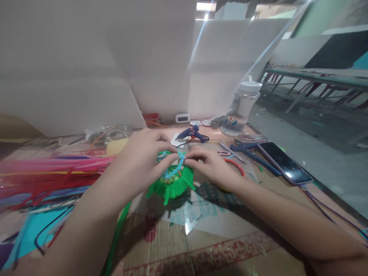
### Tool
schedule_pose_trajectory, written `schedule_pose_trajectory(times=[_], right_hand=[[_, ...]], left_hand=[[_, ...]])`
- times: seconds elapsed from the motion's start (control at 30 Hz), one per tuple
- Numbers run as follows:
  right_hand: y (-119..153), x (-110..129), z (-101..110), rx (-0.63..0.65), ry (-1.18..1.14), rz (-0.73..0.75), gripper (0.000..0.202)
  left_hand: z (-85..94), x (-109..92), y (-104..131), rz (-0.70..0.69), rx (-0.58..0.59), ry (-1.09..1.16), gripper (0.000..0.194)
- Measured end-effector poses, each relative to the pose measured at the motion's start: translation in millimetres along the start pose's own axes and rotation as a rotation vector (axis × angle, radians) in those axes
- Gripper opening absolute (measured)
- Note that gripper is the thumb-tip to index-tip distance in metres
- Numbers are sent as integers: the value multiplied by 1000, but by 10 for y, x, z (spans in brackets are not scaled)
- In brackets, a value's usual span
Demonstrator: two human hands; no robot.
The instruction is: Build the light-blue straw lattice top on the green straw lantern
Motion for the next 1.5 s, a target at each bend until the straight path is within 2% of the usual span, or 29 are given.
schedule_pose_trajectory(times=[0.17, 0.4, 0.6, 0.9, 1.13, 1.5], right_hand=[[-9, 73, 9, -10, 12, 19, 9], [-8, 62, 9, -3, 3, 0, 9], [-2, 72, 4, 2, 15, 7, 8], [-10, 73, 4, -6, 8, 16, 8], [-4, 77, -13, -6, 16, 36, 10], [-9, 75, -3, -16, -11, 42, 8]], left_hand=[[-58, 15, 6, -14, 18, 22, 21], [-78, 46, -29, 14, 5, -4, 25], [-61, 3, -25, -23, -14, -10, 25], [-97, 22, -24, -8, 18, 0, 24], [14, 4, 18, -10, -25, 25, 25], [11, -43, 24, -64, -30, 31, 23]])
Point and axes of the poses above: each hand's wrist, its own y-axis away from the middle knuckle, its own z-axis out of the back of the hand, x = y × z, the point moved 10 cm from there along -y, towards the middle knuckle, and after that the axes turned 6 degrees about -z, right-handed, at the moved point
